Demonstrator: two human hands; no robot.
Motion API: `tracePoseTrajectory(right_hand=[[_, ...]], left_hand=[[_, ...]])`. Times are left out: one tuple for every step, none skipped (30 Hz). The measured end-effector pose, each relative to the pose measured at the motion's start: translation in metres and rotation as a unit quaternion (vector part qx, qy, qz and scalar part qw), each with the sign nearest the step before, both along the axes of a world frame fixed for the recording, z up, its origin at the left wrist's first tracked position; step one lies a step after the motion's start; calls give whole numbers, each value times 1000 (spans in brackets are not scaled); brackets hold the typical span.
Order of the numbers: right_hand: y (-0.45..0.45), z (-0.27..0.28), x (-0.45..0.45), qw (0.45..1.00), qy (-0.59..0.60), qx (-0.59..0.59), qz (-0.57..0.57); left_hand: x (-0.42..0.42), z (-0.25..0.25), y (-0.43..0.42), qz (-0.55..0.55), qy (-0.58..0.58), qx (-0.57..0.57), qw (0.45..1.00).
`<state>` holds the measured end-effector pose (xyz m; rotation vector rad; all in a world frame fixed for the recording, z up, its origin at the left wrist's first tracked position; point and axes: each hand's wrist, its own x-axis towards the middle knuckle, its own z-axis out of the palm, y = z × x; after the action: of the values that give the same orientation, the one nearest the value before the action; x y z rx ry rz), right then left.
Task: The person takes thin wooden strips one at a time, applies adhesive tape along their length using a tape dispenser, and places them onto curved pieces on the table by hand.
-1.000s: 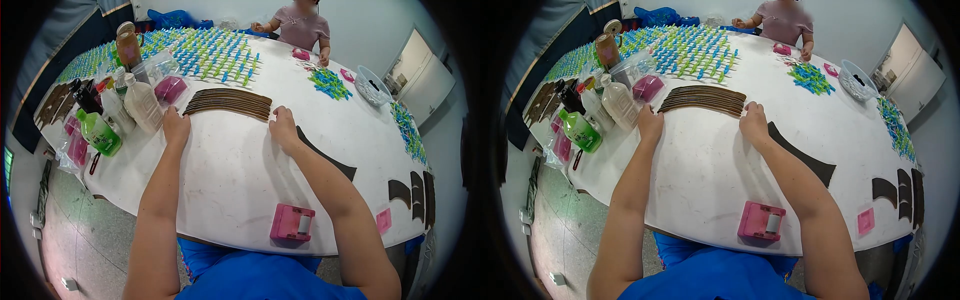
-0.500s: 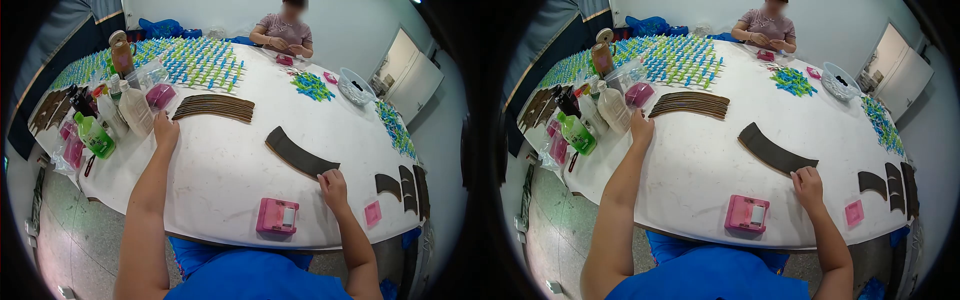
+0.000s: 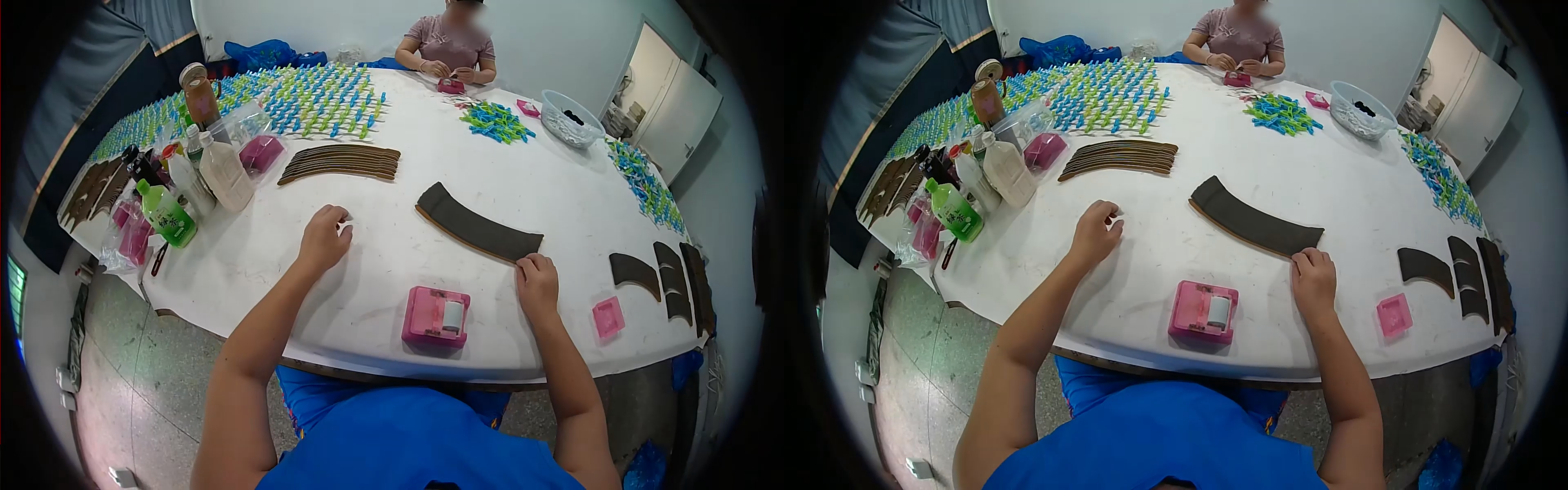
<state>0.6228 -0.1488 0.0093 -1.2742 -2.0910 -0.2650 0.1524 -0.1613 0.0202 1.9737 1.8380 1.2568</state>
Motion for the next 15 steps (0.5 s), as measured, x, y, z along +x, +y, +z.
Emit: tracePoseTrajectory(right_hand=[[0, -1, 1, 1000, 0, 4, -6], [1, -2, 2, 1000, 2, 3, -9], [1, -1, 2, 1000, 7, 4, -5], [2, 0, 2, 1000, 12, 4, -2], [3, 2, 4, 1000, 13, 3, -5], [4, 4, 4, 1000, 14, -8, -2], [5, 5, 5, 1000, 15, -18, 2], [6, 6, 6, 1000, 15, -20, 2], [8, 6, 9, 999, 19, -45, 7], [9, 7, 11, 997, 23, -69, 12], [10, 8, 12, 997, 22, -70, 13], [10, 10, 13, 997, 17, -74, 15], [11, 12, 14, 997, 11, -78, 16], [12, 12, 15, 997, 9, -78, 18], [13, 11, 15, 997, 0, -80, 13]], left_hand=[[7, 4, -5, -2, 2, -1, 1000], [13, 7, -10, -16, 1, -16, 1000], [19, 9, -13, -30, -1, -31, 999], [25, 12, -14, -34, 0, -33, 999], [30, 13, -15, -47, 1, -35, 998], [36, 16, -16, -59, 1, -37, 998], [41, 19, -17, -60, 1, -39, 997], [47, 22, -18, -80, 1, -38, 996], [54, 25, -19, -98, 0, -36, 995], [60, 28, -20, -97, 0, -37, 995], [66, 30, -20, -114, 4, -29, 993], [72, 32, -20, -131, 7, -20, 991], [78, 34, -20, -129, 5, -20, 991], [83, 35, -20, -148, 9, -12, 989], [88, 38, -21, -167, 13, -4, 986]])
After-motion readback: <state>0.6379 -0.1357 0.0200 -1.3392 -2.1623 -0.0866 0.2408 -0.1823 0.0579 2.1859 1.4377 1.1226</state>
